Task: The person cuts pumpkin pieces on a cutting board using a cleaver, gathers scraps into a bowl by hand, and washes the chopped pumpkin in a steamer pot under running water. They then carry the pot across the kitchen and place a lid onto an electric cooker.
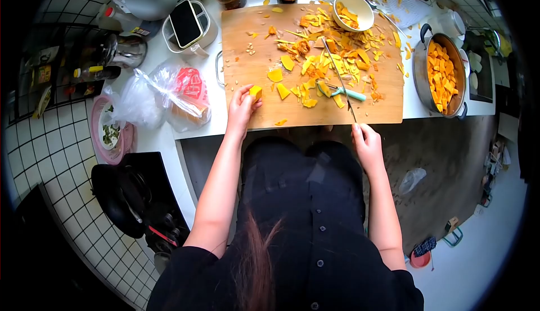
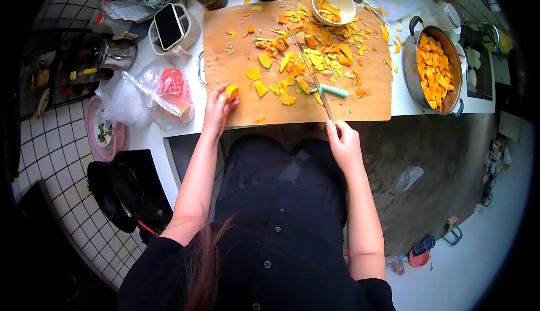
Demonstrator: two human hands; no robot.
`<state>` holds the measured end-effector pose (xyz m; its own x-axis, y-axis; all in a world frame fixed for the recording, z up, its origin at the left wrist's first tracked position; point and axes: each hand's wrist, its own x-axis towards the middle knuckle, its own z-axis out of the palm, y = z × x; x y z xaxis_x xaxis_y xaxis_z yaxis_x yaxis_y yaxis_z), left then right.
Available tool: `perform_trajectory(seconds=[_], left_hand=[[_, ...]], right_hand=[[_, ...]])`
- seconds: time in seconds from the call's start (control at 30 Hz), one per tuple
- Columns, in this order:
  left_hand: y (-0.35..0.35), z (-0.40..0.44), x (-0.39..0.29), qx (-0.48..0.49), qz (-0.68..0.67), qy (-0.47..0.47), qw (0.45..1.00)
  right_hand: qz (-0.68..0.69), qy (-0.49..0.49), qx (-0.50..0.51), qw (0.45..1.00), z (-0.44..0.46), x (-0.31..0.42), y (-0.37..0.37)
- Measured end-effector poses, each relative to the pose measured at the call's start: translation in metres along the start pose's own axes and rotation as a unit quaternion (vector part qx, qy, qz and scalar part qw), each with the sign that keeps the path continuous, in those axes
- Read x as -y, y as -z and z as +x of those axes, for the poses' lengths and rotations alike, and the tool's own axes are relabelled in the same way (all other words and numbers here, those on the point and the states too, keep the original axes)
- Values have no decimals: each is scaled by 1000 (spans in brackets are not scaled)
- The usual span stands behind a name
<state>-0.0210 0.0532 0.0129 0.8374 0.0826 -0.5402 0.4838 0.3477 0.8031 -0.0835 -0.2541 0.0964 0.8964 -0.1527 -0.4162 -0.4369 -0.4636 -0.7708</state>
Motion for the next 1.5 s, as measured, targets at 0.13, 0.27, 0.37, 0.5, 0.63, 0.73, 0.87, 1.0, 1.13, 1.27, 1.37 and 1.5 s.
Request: perform_trajectory(seconds=[0.13,0.27,0.37,0.5,0.63,0.73,0.87,1.0,1.13,1.27,1.37,1.5], left_hand=[[1,-1,5,4,-55,51,997],[4,10,16,-28,118,40,992],[-8,5,-4,-57,295,-24,953],[-3,19,-6,-59,420,-128,896],[-1,21,0,-86,332,-146,928],[7,18,6,-87,211,-105,968],[20,12,12,-69,173,-64,980],[29,3,17,-69,163,-58,983],[33,-3,20,-69,176,-43,981],[37,-3,21,-68,168,-39,983],[39,-3,18,-66,164,-38,984],[41,0,15,-65,166,-41,983]], right_hand=[[8,15,38,999,-1,1,-4],[49,1,95,994,-2,16,-13],[45,-7,131,990,1,26,-23],[43,-14,179,983,2,38,-41],[19,-38,220,975,1,47,-61],[16,-74,244,967,-2,57,-72],[66,-112,265,955,-8,69,-87],[68,-102,268,956,-7,70,-98],[57,-122,263,955,-6,75,-104],[61,-139,259,954,-7,78,-107],[58,-145,257,954,-7,79,-110],[46,-139,253,956,-6,81,-114]])
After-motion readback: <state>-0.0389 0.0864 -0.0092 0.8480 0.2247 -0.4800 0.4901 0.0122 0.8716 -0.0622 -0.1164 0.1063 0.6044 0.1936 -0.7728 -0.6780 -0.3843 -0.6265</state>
